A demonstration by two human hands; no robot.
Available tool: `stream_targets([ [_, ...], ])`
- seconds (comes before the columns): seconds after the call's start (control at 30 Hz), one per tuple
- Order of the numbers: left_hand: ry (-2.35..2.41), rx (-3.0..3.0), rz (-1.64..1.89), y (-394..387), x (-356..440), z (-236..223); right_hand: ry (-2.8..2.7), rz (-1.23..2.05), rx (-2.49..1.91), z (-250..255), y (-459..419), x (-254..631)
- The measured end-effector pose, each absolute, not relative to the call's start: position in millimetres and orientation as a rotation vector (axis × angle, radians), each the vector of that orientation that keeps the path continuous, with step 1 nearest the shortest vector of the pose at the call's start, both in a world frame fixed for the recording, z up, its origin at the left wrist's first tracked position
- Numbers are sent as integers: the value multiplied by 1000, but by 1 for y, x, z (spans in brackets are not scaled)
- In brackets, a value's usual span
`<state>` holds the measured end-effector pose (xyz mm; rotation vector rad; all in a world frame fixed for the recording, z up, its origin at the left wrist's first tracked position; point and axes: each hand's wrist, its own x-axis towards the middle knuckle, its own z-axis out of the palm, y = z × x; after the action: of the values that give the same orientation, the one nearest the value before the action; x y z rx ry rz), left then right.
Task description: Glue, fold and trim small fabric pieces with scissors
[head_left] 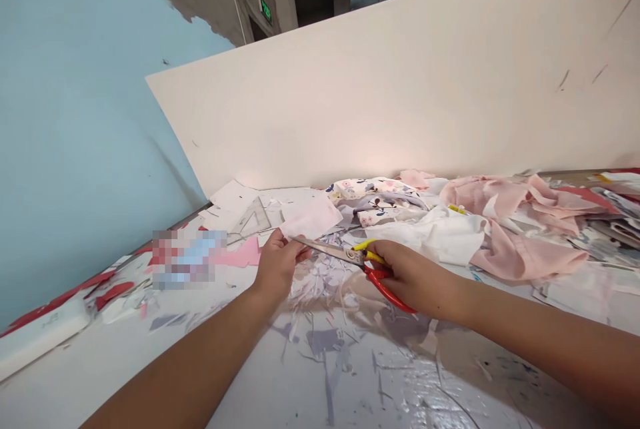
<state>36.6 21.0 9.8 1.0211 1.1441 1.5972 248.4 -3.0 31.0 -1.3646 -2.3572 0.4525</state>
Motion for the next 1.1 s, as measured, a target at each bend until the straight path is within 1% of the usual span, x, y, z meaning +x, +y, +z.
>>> stream_targets([
  [0.07, 1128, 1032, 1588, 15, 42, 12, -2274, 609, -1374, 29, -5, 247],
  [0.13, 1123, 1034, 1580, 10, 46, 14, -2197, 695, -1376, 28, -7, 247],
  [0.3, 1105, 1053, 1636, 7, 47, 16, -2282, 576, -1413, 36, -14, 252],
  [0.43, 1128, 1035, 1656, 13, 41, 18, -2521, 734, -1296, 46, -19, 253],
  [0.5, 1168, 1031, 1676, 18, 36, 18, -2573, 725, -1234, 49, -20, 253],
  [0.57, 1204, 1053, 1696, 24, 32, 18, -2548, 711, -1235, 51, -20, 251],
  [0.67, 1245, 1057, 1723, 29, 27, 15, -2478, 778, -1300, 52, -19, 251],
  [0.83, 1189, 980, 1679, 28, 30, 13, -2439, 853, -1366, 47, -16, 252],
  [0.9, 1143, 886, 1631, 24, 35, 14, -2434, 813, -1398, 43, -16, 251],
  [1.0, 1096, 783, 1539, 18, 42, 15, -2450, 623, -1377, 40, -16, 250],
  [1.1, 1064, 692, 1446, 13, 46, 16, -2461, 532, -1384, 36, -14, 249],
])
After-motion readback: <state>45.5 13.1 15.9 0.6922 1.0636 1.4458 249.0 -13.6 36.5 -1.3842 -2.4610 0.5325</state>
